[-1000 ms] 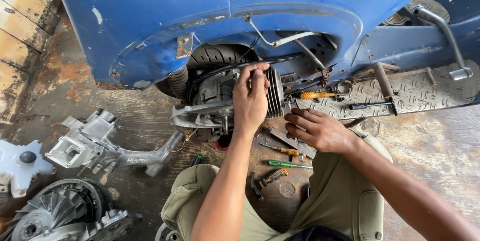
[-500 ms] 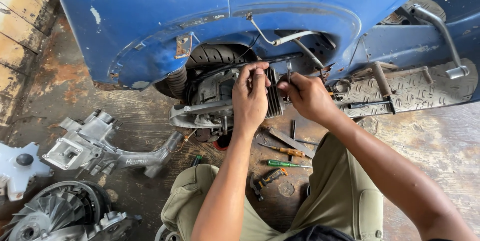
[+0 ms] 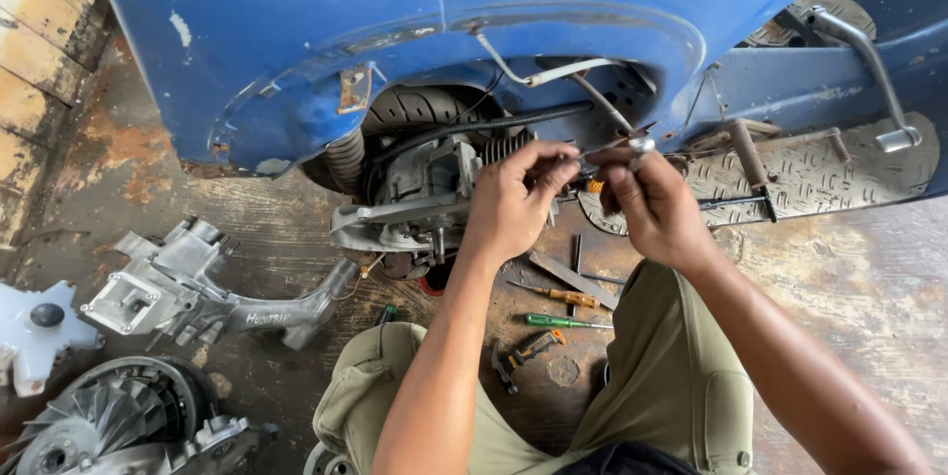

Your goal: Repairing a scooter engine by disassembling components using a wrench and screwdriver

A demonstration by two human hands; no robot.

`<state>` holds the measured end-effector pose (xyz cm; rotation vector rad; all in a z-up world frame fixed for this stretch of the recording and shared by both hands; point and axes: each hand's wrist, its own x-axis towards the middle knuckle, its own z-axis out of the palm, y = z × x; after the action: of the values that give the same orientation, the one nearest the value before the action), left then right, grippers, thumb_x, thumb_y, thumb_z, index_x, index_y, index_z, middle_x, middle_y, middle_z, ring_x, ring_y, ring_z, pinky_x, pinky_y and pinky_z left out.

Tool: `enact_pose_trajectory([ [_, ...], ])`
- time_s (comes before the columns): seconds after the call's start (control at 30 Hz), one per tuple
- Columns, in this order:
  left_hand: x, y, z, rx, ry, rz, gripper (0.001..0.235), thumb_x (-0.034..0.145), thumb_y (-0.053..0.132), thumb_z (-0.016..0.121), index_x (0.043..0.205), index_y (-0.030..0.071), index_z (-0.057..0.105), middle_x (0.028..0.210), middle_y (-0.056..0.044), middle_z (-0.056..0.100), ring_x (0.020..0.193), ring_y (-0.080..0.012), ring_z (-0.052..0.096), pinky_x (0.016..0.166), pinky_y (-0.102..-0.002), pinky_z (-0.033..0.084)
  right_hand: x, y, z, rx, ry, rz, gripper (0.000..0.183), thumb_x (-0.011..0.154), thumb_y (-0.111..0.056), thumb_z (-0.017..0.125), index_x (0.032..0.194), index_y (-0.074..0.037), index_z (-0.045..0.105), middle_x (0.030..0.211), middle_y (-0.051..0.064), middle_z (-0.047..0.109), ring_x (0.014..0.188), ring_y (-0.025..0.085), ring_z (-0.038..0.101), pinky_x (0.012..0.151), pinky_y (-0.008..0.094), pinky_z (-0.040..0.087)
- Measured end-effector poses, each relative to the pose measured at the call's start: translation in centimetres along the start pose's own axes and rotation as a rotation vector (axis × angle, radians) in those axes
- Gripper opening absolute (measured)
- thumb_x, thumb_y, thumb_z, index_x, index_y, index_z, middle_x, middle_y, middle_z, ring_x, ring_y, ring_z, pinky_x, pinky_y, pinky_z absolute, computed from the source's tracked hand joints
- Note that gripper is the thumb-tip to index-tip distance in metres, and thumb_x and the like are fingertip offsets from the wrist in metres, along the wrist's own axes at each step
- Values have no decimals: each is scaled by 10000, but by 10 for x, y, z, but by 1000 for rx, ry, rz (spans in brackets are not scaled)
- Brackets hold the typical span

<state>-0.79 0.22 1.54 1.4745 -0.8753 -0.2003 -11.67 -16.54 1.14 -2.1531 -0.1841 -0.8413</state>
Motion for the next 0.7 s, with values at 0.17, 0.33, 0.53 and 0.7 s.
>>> enact_pose_trajectory([
  [0.17,4,-2,11,27,-48,11,160,1026,154,619,1155,78,677,841,-146,753,692,-220,723,608,-340,578,2,3,-9,52,-28,-9,110,1029,-42,612,1045,12,707,904,145,627,769,313,637,768,410,528],
  [0.33,6,-10,16,91,-139,-30,136,1005,197,642,1080,83,651,796,-107,760,656,-199,732,582,-332,578,-6,21,-12,53,-31,-26,76,1003,-64,663,990,-7,711,934,147,613,811,346,629,806,419,513],
  [0.53,14,-13,13,145,39,-40,171,1022,138,579,1124,24,655,879,-181,757,669,-267,726,598,-378,602,-10,0,-16,-104,-29,-77,192,1063,-130,577,994,-9,709,903,178,487,780,370,568,728,444,488],
  [0.7,16,-22,15,115,178,-57,153,1016,210,611,1077,79,661,891,-110,779,707,-194,739,610,-327,595,-39,32,-7,-111,50,-86,119,977,-146,694,1024,-40,718,805,116,707,602,314,668,538,394,520],
])
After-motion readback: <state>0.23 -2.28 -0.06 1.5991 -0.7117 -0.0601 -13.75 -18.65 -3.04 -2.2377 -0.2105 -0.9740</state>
